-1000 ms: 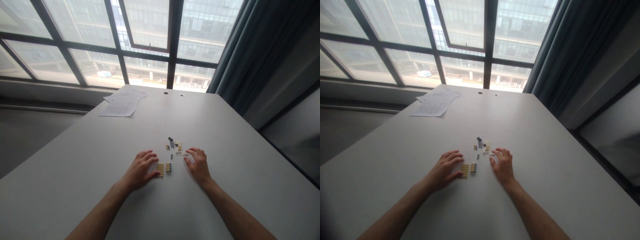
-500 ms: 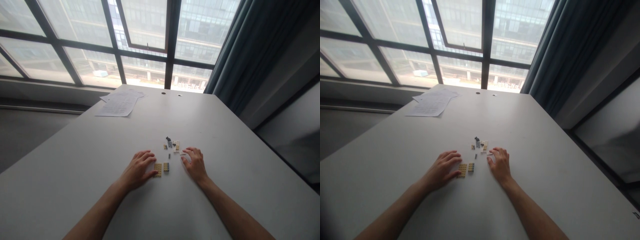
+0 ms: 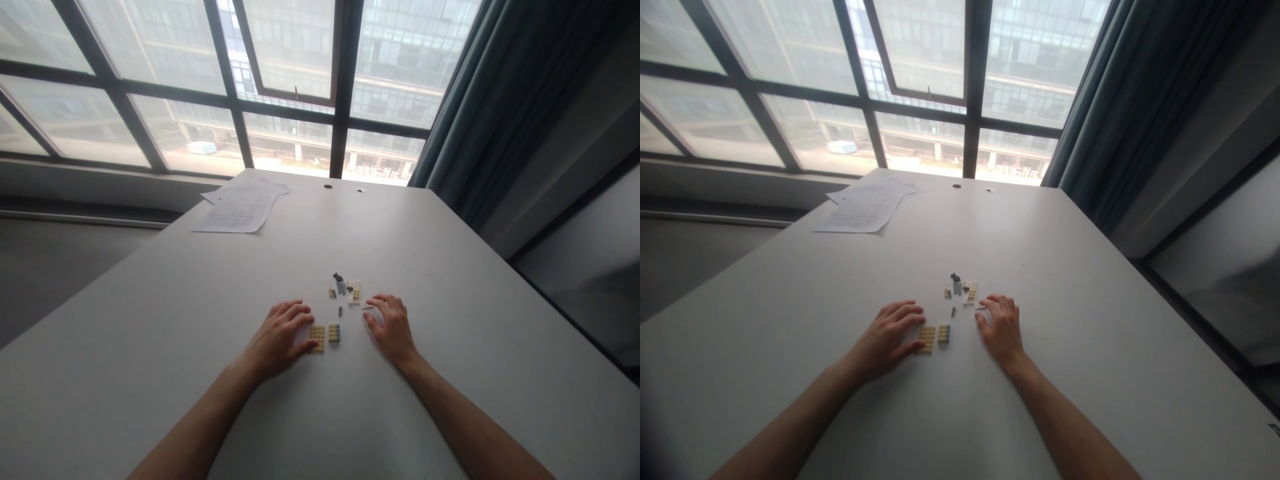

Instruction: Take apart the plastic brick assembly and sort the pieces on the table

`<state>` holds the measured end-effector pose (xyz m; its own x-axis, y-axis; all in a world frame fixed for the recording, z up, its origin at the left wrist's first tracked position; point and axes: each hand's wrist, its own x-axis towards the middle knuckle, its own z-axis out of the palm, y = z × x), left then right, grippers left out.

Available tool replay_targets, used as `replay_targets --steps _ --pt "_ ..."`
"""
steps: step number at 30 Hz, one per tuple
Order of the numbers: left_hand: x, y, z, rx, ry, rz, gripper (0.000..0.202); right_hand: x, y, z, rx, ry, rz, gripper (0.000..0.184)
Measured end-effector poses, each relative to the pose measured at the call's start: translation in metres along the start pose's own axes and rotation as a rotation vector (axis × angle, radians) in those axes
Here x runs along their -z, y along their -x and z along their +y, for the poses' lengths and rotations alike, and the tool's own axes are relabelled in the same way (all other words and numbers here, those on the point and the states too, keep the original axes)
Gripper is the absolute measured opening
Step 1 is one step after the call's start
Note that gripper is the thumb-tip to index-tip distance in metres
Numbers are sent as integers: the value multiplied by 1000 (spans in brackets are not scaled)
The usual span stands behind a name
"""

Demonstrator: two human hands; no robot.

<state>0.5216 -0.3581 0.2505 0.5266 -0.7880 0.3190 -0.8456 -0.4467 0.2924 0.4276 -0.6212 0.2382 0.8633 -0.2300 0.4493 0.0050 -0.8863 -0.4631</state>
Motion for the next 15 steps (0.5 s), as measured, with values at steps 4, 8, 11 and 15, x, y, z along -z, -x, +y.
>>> replay_targets --steps 4,8,11,15 --pt "-1 1 -1 -5 -1 4 32 0 -1 -1 -5 1 -16 21" --pt "-1 2 -1 3 -6 -10 32 0 -1 -3 -13 -2 -35 22" --pt "-2 2 -2 -3 -6 -3 32 0 0 -1 -39 -26 -49 23" --pt "-1 2 0 -5 -2 10 32 -2 -2 5 -93 -61 -48 23"
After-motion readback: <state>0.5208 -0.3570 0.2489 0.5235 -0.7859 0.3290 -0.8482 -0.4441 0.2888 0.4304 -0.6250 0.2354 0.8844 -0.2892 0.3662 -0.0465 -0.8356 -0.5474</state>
